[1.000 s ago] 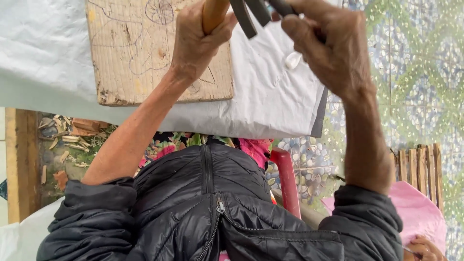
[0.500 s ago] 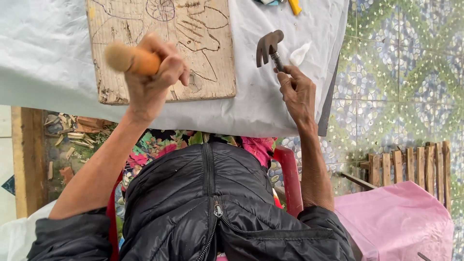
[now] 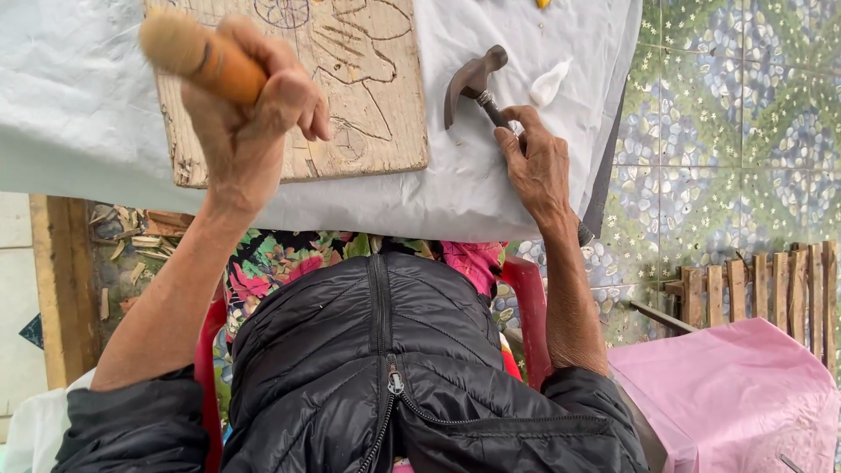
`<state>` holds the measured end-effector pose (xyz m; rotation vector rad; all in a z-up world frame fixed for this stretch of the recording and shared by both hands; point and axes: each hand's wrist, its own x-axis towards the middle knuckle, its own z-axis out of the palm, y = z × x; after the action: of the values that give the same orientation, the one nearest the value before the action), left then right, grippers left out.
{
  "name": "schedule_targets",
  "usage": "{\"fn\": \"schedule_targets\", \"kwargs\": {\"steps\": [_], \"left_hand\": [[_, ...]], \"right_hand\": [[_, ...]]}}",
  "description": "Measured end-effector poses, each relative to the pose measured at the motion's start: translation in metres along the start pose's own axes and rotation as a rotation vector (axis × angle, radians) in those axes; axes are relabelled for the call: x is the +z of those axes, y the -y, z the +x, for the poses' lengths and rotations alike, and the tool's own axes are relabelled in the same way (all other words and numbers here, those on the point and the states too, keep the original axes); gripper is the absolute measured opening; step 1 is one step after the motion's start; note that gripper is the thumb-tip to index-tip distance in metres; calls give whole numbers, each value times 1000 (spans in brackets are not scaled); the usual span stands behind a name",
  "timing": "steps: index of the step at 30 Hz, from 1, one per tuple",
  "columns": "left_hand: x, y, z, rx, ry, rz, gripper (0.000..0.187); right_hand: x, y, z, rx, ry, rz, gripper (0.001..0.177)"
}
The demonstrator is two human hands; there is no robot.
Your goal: Carving a floral design into a wooden board using a hammer and chisel
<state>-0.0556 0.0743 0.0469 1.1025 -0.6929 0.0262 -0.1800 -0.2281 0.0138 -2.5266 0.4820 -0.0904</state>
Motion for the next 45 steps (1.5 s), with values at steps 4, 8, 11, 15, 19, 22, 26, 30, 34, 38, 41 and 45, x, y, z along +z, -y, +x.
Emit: {"fn": "schedule_targets", "kwargs": {"steps": [4,8,11,15,19,22,26,30,34,38,41,45], "left_hand": [[0,23,9,16,-33,61,42],[10,31,20,43,-95,98,52],[19,37,26,119,-73,43,44],[27,43,33,154,-89,25,48],[24,53,35,151,-80,92,32],[27,47,37,134,-40,90,24],[30,50,36,2,-76,18,43],[32,53,38,3,-57,49,29],[35,58,36,82,-23,156,36],[36,57,35,-4,-65,298,40],[28,70,37,163,-27,101,36],[27,64,37,101,-14,-9,20]], "right_hand": [[3,-3,0,-30,-15,-15,14],[3,0,-1,-5,-7,-15,14],[4,-2,-1,-36,-25,-31,14],[3,1,-2,-24,-16,-26,14],[6,-5,0,-34,-24,-34,15],[6,-7,0,-52,-31,-39,15],[4,-3,-1,-57,-21,-23,13],[4,-3,0,-53,-25,-21,14],[5,-7,0,-83,-41,-24,14],[6,-5,-1,-96,-47,-37,16],[5,-3,-1,-68,-46,-35,15],[4,2,-2,-39,-29,-32,16]]}}
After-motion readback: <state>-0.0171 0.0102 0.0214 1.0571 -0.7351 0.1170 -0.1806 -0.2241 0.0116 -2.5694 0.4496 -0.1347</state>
